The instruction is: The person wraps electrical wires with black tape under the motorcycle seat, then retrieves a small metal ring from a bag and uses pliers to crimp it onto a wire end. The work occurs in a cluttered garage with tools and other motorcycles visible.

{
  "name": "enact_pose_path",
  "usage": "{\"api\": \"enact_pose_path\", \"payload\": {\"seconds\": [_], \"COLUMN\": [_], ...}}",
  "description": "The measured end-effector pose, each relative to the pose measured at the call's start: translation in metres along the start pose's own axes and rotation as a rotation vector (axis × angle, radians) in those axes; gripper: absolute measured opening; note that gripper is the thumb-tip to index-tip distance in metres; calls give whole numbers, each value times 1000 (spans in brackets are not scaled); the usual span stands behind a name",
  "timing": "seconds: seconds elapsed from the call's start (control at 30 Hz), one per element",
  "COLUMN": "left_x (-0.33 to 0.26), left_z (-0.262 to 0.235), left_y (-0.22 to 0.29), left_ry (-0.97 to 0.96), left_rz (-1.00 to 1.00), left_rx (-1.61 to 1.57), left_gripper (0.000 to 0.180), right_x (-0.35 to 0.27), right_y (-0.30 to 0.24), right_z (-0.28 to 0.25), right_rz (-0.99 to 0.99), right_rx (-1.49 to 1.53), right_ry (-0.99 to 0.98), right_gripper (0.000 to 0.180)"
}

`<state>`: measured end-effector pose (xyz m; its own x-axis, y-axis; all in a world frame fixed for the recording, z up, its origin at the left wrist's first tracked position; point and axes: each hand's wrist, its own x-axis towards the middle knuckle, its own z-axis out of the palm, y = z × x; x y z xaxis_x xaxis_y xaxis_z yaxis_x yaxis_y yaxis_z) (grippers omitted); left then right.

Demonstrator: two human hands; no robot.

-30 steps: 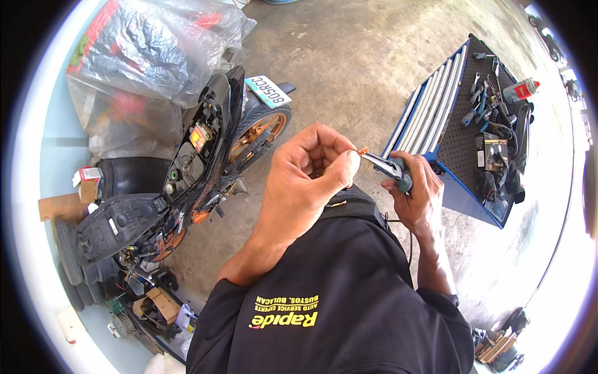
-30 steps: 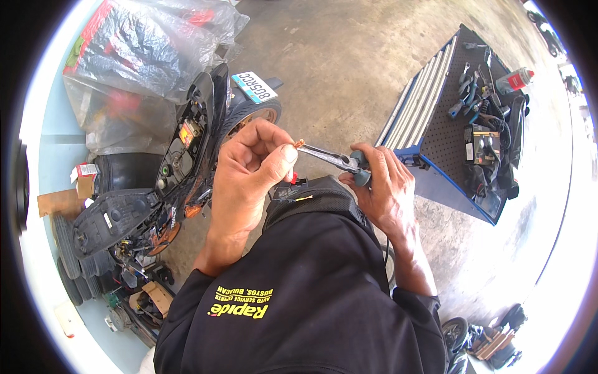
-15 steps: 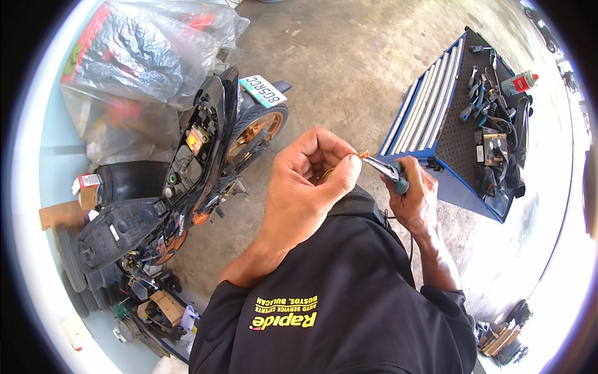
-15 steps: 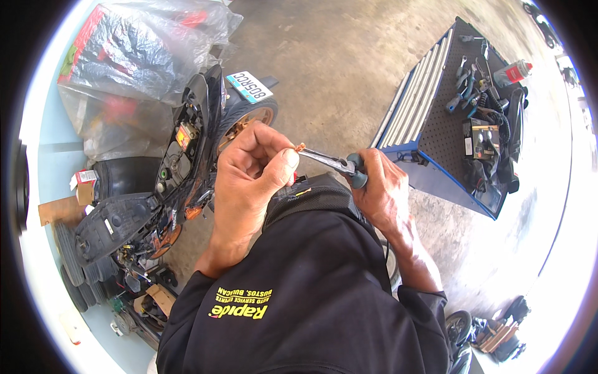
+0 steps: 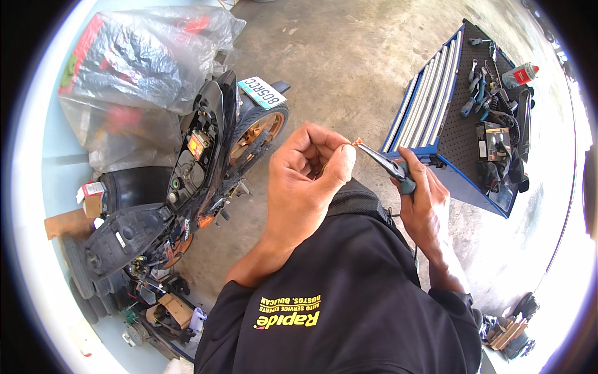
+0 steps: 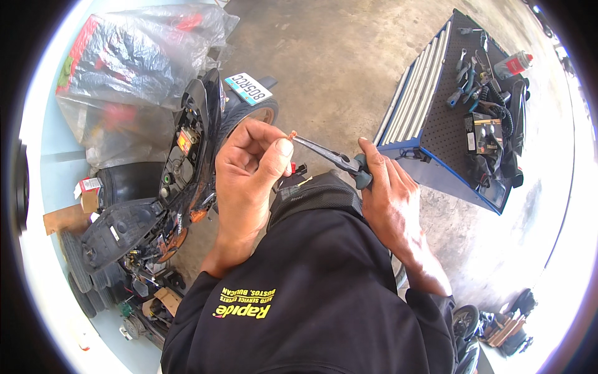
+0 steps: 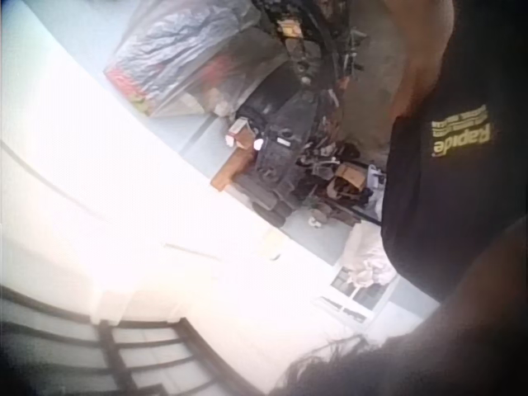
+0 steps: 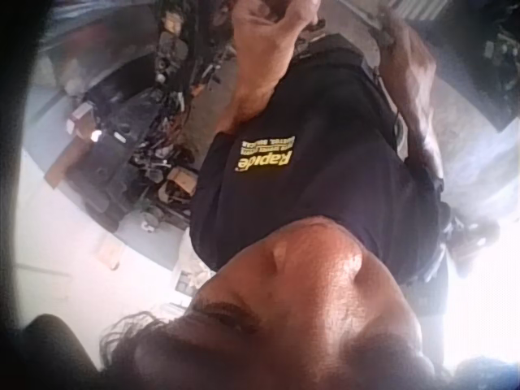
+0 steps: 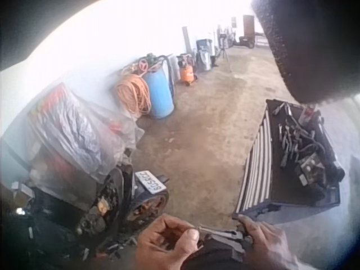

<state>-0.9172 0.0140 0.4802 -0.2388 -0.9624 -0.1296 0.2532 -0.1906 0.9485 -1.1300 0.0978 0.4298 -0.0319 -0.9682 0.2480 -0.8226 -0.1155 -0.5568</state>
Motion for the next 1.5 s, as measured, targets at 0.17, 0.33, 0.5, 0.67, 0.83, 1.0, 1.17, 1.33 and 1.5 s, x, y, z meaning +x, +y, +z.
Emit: {"api": "enact_pose_path", "payload": {"seconds": [0.17,0.33,0.5,0.67,0.83,1.0,1.17,1.33,1.5], "left_x": [4,4,3,2,-2,-1,-3,-4,-4], "left_z": [1,1,2,3,2,2,-2,1,-2], "left_y": [-3,-3,-3,0,1,1,-1,3,1], "left_ry": [2,-10,-9,-9,-12,-16,-11,9,-5], "left_rz": [15,15,45,53,64,62,52,41,55], "left_rx": [-46,-30,-24,-5,-6,-12,6,7,22], "left_gripper": [8,8,9,9,8,8,11,8,7], "right_x": [-1,-1,0,-2,-5,-6,-9,-9,-5], "right_y": [2,1,-3,-4,-3,-6,-9,-14,-18], "right_z": [3,0,-4,-5,-4,-8,-7,-13,-13], "right_rz": [-26,-18,-33,-38,-53,-49,-19,26,64], "right_rx": [-9,-12,-41,-44,-56,-62,-51,-54,40], "right_ry": [79,59,65,59,48,48,33,-31,-50], "right_gripper": [80,80,80,80,81,83,84,81,58]}}
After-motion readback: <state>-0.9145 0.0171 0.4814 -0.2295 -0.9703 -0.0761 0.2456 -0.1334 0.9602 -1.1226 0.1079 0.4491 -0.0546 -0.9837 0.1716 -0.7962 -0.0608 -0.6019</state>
